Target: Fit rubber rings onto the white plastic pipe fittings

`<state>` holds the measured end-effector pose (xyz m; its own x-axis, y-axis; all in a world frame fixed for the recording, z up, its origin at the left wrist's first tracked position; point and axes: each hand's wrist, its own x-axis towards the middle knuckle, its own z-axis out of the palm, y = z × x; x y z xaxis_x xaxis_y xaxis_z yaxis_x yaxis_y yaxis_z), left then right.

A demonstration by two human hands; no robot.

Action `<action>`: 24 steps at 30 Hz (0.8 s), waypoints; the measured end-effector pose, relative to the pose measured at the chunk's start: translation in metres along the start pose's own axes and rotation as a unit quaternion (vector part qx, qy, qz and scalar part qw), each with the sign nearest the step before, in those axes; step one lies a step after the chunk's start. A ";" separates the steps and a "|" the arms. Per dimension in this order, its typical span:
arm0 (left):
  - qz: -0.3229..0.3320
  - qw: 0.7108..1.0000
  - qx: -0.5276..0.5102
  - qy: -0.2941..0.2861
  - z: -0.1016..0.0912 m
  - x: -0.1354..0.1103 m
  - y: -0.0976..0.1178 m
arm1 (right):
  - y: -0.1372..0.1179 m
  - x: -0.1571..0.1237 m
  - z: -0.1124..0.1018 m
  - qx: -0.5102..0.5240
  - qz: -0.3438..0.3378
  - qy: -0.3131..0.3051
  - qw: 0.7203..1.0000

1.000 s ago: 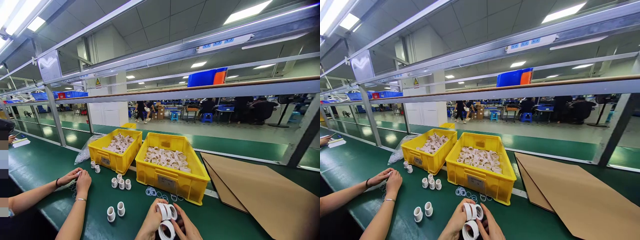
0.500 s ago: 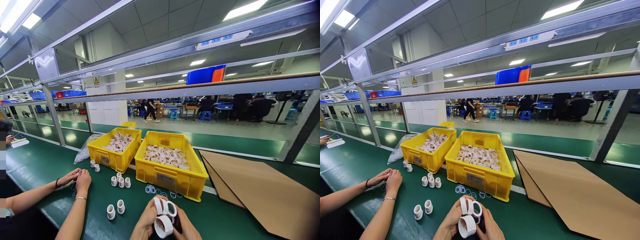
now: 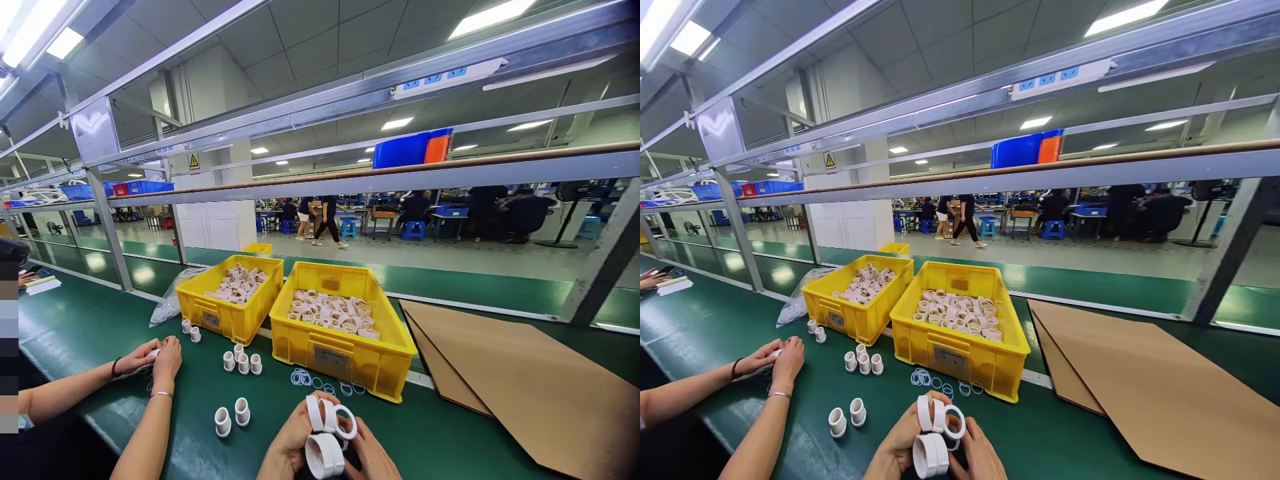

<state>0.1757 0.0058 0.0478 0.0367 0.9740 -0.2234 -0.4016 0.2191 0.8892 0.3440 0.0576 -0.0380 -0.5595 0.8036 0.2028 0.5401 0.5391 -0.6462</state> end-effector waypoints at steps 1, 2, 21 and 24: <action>0.001 1.000 -0.002 -0.004 -0.001 0.000 -0.001 | 0.001 0.000 0.001 -0.003 0.001 0.000 1.000; 0.001 1.000 -0.004 -0.009 -0.002 0.001 -0.002 | 0.001 0.000 0.002 -0.003 0.004 0.000 1.000; 0.037 0.997 0.007 -0.068 -0.008 -0.004 -0.003 | -0.012 -0.002 -0.014 0.082 0.015 -0.042 0.996; 0.061 0.997 -0.005 -0.037 -0.046 -0.018 0.026 | -0.010 -0.004 -0.017 0.076 0.012 -0.039 0.996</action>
<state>0.1220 -0.0085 0.0566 0.0546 0.9951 -0.0828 -0.4161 0.0981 0.9040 0.3516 0.0537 -0.0198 -0.5980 0.7907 0.1310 0.4566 0.4705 -0.7550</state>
